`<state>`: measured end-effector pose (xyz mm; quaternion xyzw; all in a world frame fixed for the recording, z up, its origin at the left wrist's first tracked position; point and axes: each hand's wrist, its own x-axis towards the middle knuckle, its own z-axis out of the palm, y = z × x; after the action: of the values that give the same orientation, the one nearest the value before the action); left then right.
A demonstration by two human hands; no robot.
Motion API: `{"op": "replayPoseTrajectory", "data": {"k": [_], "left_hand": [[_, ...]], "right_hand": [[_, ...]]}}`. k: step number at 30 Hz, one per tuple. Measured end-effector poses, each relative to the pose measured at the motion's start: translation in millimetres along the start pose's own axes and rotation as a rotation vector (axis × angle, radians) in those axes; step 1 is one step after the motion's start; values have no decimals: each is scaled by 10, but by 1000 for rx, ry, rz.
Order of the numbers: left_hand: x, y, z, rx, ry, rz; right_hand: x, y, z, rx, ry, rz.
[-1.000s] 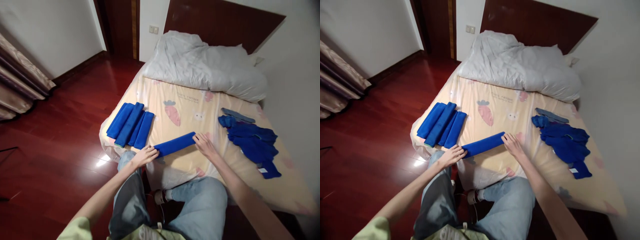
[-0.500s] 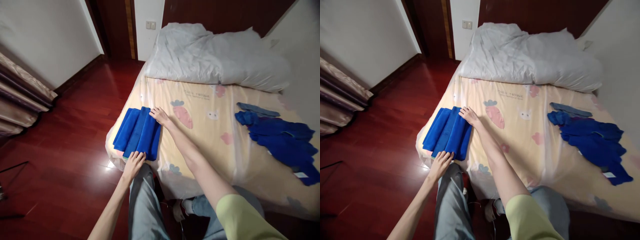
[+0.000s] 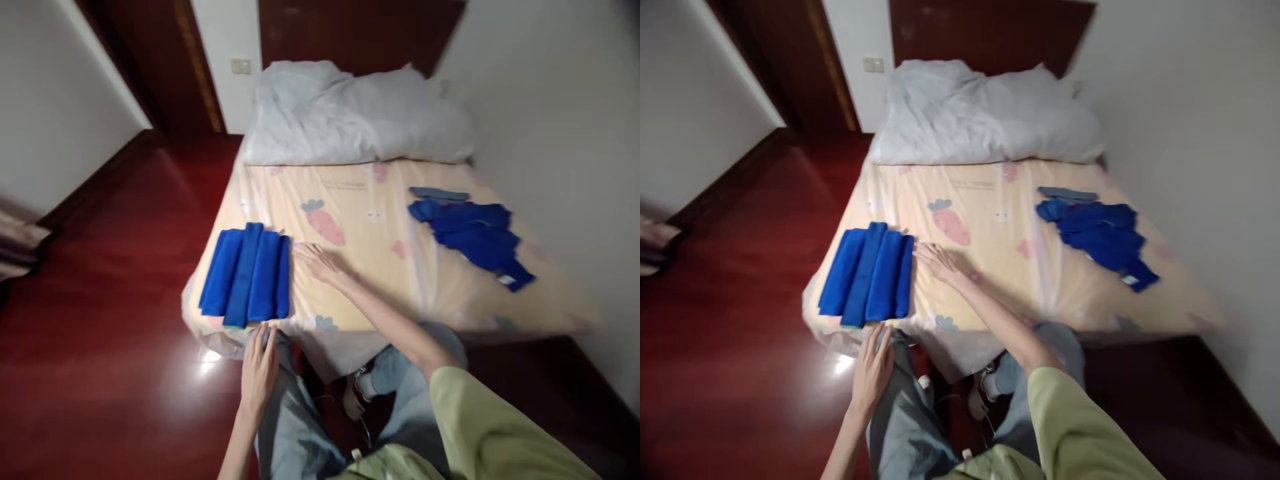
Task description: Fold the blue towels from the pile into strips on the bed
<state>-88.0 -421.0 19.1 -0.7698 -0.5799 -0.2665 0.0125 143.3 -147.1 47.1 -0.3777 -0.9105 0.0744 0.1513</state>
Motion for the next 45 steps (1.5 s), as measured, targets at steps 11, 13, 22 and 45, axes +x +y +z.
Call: {"op": "replayPoseTrajectory", "data": {"k": [11,13,22,45], "left_hand": [[-956,324,171,-116,-59,155],[-694,437,175,-134,-92,191],[1169,1806,927,-301,-253,338],[1177,1807,2372,-63,-56,342]], "right_hand": [[-4186,-654,-815,73,199,638],[-4329,-901,-752,71,260,664],[-4207,-1009,-636,186,467,746],[-3539,1232,-955,554,926,1082]]}}
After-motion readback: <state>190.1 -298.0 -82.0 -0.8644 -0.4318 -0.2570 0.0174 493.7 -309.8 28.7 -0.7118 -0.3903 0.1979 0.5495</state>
